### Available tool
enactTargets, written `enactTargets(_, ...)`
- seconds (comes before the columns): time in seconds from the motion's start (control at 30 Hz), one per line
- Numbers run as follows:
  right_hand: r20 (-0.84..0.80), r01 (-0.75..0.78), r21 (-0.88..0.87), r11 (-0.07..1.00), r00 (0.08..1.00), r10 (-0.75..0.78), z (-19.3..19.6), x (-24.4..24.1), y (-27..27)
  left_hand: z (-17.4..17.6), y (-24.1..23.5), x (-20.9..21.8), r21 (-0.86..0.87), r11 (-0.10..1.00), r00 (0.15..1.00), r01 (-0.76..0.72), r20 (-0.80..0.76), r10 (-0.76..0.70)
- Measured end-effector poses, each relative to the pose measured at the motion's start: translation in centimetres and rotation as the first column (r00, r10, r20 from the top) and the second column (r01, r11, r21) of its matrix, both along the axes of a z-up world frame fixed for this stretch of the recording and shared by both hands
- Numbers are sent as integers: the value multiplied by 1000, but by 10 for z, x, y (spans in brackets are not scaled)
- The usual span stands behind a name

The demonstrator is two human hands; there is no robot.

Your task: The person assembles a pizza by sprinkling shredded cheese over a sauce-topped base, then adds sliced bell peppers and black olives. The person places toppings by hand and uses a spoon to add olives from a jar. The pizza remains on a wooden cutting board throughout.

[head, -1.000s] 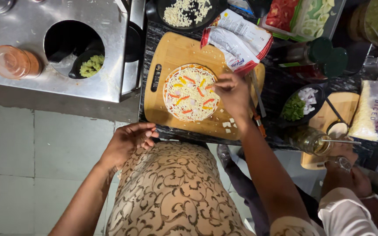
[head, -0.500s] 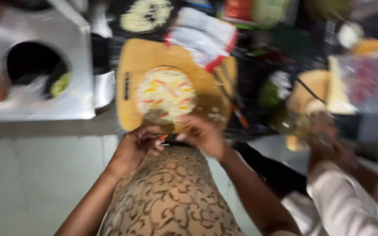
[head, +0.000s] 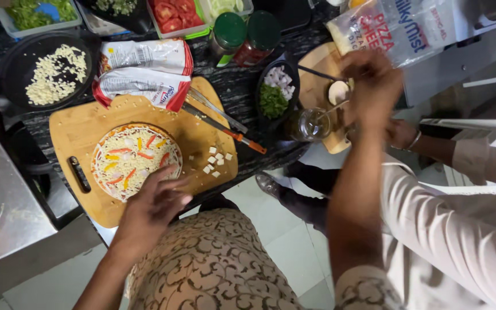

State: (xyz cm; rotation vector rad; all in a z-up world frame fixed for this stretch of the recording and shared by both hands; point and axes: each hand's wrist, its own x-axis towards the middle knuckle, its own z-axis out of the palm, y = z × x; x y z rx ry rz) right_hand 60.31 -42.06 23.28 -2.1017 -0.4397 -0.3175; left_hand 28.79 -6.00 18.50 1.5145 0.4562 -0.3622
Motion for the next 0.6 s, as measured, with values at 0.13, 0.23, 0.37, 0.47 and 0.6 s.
enactTargets(0.13,-199,-42,-396,917,979,-41,-21,114,-68,-29,15,-50,-124,971,979,-206,-22,205)
enactTargets(0.23,-139,-87,-800,594,989,-43,-67,142,-87,-44,25,-84,-121,928,936,-351,-64,346)
enactTargets(0.37,-61,-113,-889,443,989,132,-73,144,-88,-51,27,-118,-65,886,884,-460,-132,449)
enactTargets(0.47,-308,194,-330,924,903,-300,-35,104,-83,-54,24,-128,25,873,858,-488,-173,484)
enactTargets(0.6,-100,205,-336,919,963,-251,6,6,-73,-60,17,-124,-39,856,849,-516,-156,505)
